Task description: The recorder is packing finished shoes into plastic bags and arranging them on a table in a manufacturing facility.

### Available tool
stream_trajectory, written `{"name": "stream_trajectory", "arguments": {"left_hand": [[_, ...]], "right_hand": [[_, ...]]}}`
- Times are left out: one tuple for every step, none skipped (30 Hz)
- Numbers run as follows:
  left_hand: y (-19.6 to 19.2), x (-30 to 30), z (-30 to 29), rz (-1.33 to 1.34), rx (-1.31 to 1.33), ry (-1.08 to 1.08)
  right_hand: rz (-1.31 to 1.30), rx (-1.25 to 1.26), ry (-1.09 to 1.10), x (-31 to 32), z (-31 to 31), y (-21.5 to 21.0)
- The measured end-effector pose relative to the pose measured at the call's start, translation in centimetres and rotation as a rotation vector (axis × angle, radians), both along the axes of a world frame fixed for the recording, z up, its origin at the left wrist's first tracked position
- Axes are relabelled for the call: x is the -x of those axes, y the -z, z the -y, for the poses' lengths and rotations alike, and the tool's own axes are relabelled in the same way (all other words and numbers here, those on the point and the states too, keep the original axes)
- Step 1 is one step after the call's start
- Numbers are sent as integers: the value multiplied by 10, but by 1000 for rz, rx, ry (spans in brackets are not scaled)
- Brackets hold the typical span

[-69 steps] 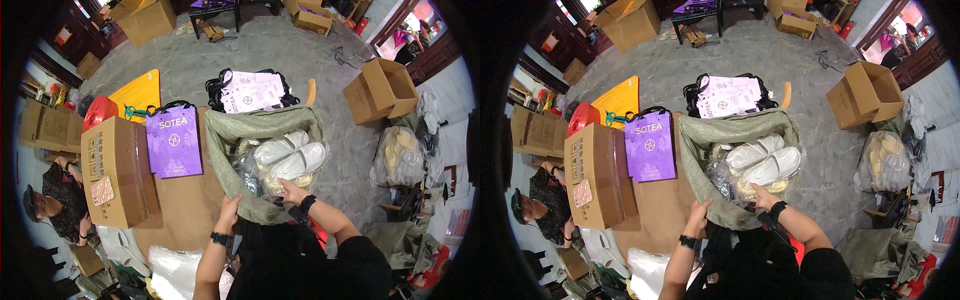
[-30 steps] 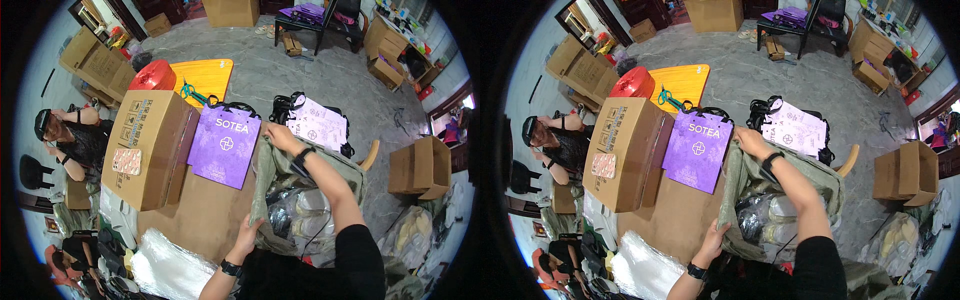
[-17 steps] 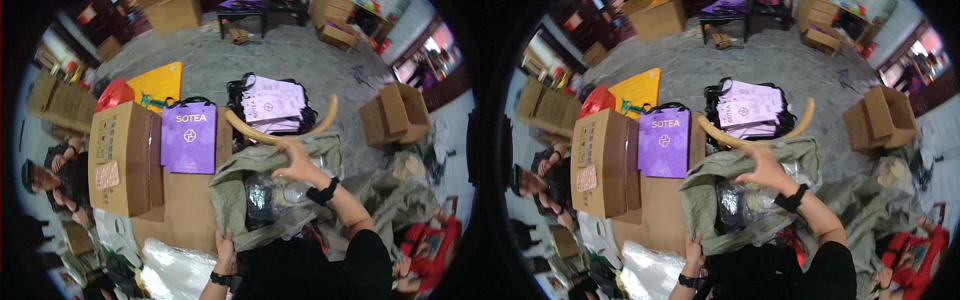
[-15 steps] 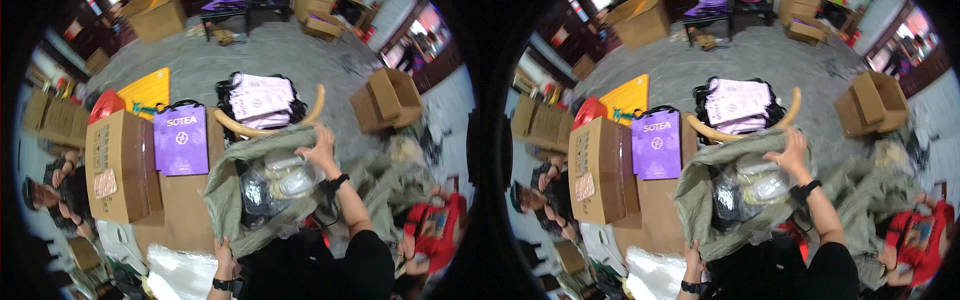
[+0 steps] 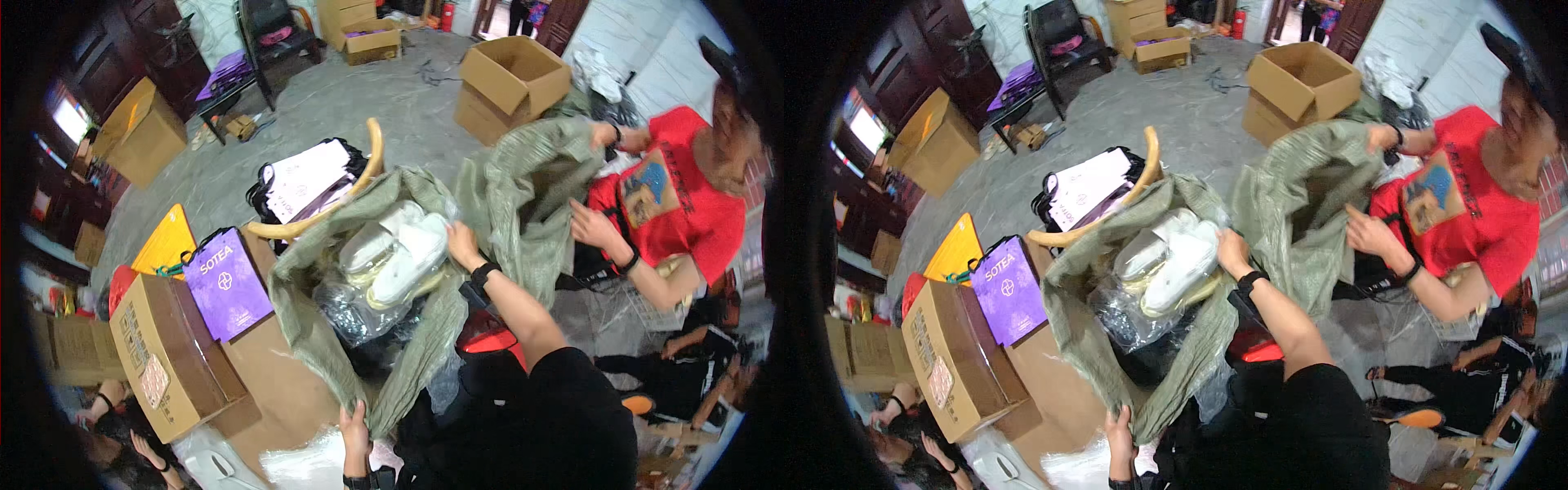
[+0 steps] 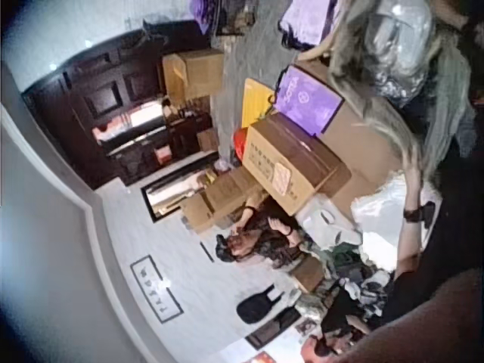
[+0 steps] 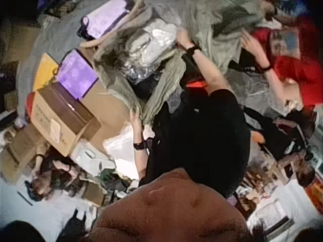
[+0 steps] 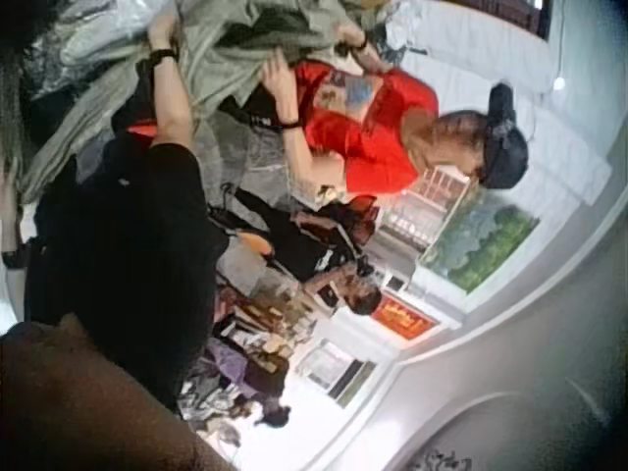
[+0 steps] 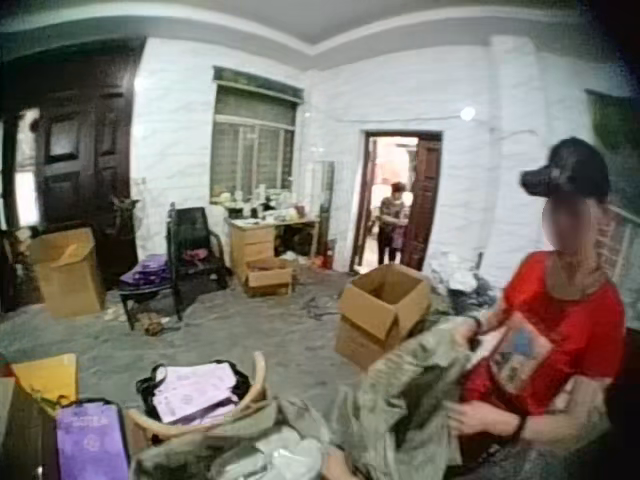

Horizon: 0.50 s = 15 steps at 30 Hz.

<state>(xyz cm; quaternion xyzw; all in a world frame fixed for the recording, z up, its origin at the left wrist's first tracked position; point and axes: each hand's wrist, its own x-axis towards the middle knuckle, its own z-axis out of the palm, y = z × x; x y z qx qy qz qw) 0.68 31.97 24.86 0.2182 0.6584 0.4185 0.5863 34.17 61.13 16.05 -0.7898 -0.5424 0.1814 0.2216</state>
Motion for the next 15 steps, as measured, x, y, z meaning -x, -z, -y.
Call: {"name": "stream_trajectory", "arguments": {"left_hand": [[-6, -9, -13, 141, -38, -11], [-12, -19, -26, 282, -73, -24], [-16, -28, -38, 257, -66, 38], [-20, -42, -51, 236, -65, 101], [-28, -59, -64, 242, -70, 162], [-36, -80, -74, 252, -73, 225], [-37, -96, -78, 298, -92, 272], [-33, -111, -84, 345, -110, 319], [-22, -126, -90, 369, -167, 368], [-24, -136, -99, 390, -222, 410], [-28, -146, -107, 382, -260, 460], [-38, -158, -112, 381, -281, 515], [-39, -170, -120, 436, -283, 482], [-40, -178, -129, 437, -290, 488], [-39, -188, -138, 389, -268, 546]], "right_hand": [[-179, -59, -27, -4, 2, -12], [-358, -120, -60, -7, 8, -24], [-517, -304, -131, -4, 18, -36], [-519, -319, -127, -5, 27, -42], [-594, -329, -83, -8, 39, -47], [-665, -339, -38, -19, 48, -53], [-469, -77, 25, -33, 54, -65], [-655, -231, 33, -34, 60, -62], [-748, -200, 92, -49, 64, -66], [-843, -165, 147, -52, 65, -78], [-1004, -261, 147, -56, 65, -89], [-1160, -348, 163, -58, 74, -108], [-1199, -278, 165, -69, 75, -122], [-1174, -288, 155, -73, 74, -133], [-1100, -265, 93, -65, 79, -165]]}}
